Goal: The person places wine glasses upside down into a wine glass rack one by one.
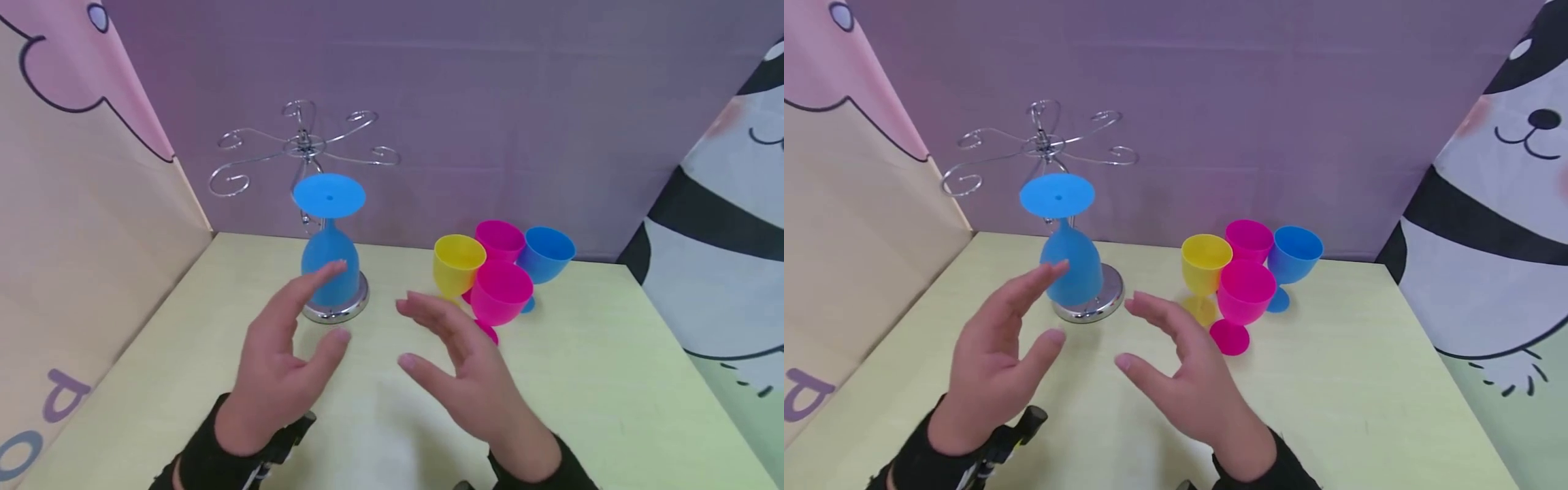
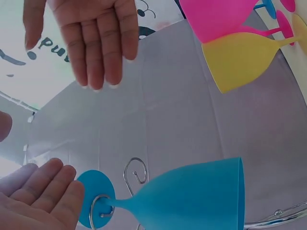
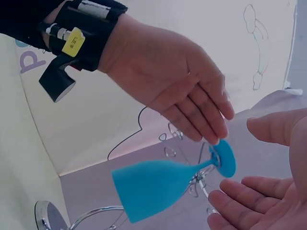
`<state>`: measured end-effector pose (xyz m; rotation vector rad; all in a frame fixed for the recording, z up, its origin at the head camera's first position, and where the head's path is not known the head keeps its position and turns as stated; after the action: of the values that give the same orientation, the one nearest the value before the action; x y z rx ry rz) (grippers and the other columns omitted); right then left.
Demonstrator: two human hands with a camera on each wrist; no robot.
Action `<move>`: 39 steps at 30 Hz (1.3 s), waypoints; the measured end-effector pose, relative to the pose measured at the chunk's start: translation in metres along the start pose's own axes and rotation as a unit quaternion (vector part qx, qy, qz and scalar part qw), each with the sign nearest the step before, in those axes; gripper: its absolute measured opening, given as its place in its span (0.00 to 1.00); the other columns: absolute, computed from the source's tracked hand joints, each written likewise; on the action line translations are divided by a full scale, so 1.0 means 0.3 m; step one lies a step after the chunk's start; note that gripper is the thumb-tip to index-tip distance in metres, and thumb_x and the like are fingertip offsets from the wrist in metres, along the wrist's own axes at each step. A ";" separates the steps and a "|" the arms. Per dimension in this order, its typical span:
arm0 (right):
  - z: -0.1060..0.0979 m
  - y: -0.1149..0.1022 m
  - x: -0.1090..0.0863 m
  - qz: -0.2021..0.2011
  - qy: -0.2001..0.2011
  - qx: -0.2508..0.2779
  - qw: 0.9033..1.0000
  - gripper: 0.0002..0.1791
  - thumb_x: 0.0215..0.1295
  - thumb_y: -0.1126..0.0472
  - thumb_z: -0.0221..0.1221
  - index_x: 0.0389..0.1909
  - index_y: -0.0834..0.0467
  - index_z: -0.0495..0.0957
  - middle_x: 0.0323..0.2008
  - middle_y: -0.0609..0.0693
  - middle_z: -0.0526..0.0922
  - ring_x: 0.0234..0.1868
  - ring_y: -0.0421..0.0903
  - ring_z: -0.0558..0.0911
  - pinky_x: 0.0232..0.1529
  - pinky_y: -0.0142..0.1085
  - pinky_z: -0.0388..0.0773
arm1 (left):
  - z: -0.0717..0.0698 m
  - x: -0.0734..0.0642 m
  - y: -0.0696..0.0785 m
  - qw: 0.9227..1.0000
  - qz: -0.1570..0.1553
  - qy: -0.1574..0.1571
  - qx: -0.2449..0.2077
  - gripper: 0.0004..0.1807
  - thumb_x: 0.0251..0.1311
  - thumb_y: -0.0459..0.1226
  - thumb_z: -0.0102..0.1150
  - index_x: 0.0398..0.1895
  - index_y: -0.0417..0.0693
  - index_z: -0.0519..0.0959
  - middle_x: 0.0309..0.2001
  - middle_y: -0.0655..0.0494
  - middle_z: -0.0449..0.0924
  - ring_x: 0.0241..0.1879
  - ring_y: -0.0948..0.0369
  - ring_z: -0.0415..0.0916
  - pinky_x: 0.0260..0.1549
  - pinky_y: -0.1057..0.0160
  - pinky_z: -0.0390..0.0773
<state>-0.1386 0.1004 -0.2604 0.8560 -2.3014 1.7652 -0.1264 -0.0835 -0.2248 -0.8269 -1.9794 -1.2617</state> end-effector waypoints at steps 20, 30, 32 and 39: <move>-0.152 0.017 -0.090 0.001 0.081 -0.274 0.958 0.39 0.57 0.54 0.70 0.69 0.45 0.66 0.65 0.39 0.71 0.66 0.40 0.68 0.61 0.51 0.74 | 0.082 -0.031 0.139 0.984 0.165 -0.059 0.045 0.27 0.69 0.44 0.52 0.63 0.33 0.70 0.62 0.43 0.74 0.64 0.50 0.69 0.66 0.63 0.65; -0.316 0.114 -0.100 -0.028 0.160 -0.353 0.921 0.53 0.49 0.62 0.73 0.76 0.53 0.54 0.70 0.55 0.64 0.69 0.53 0.63 0.56 0.63 0.73 | -0.017 0.003 0.161 0.957 0.243 0.023 0.159 0.24 0.69 0.43 0.50 0.55 0.30 0.75 0.55 0.38 0.78 0.57 0.47 0.75 0.64 0.62 0.69; -0.336 0.139 -0.101 -0.017 0.166 -0.360 0.918 0.55 0.50 0.61 0.73 0.76 0.53 0.52 0.71 0.56 0.62 0.70 0.54 0.62 0.56 0.63 0.72 | -0.034 0.007 0.147 0.950 0.248 0.024 0.189 0.23 0.69 0.43 0.50 0.54 0.30 0.75 0.53 0.38 0.79 0.56 0.46 0.76 0.64 0.62 0.68; -0.388 0.239 -0.123 0.102 0.163 -0.311 0.931 0.50 0.58 0.49 0.68 0.76 0.52 0.51 0.71 0.56 0.60 0.70 0.58 0.60 0.56 0.68 0.69 | -0.068 -0.014 0.051 0.935 0.228 -0.036 0.271 0.25 0.71 0.45 0.46 0.55 0.31 0.77 0.56 0.40 0.79 0.57 0.45 0.75 0.68 0.61 0.62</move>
<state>-0.1714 0.2323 -0.3004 0.2012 -2.5283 0.9988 -0.1084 -0.0978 -0.2133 -0.9727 -1.8989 -0.3933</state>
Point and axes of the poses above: each hand's wrist, its own x-axis towards the middle knuckle, its own z-axis out of the palm, y = z × x, the point moved 9 cm from there along x, towards the middle knuckle
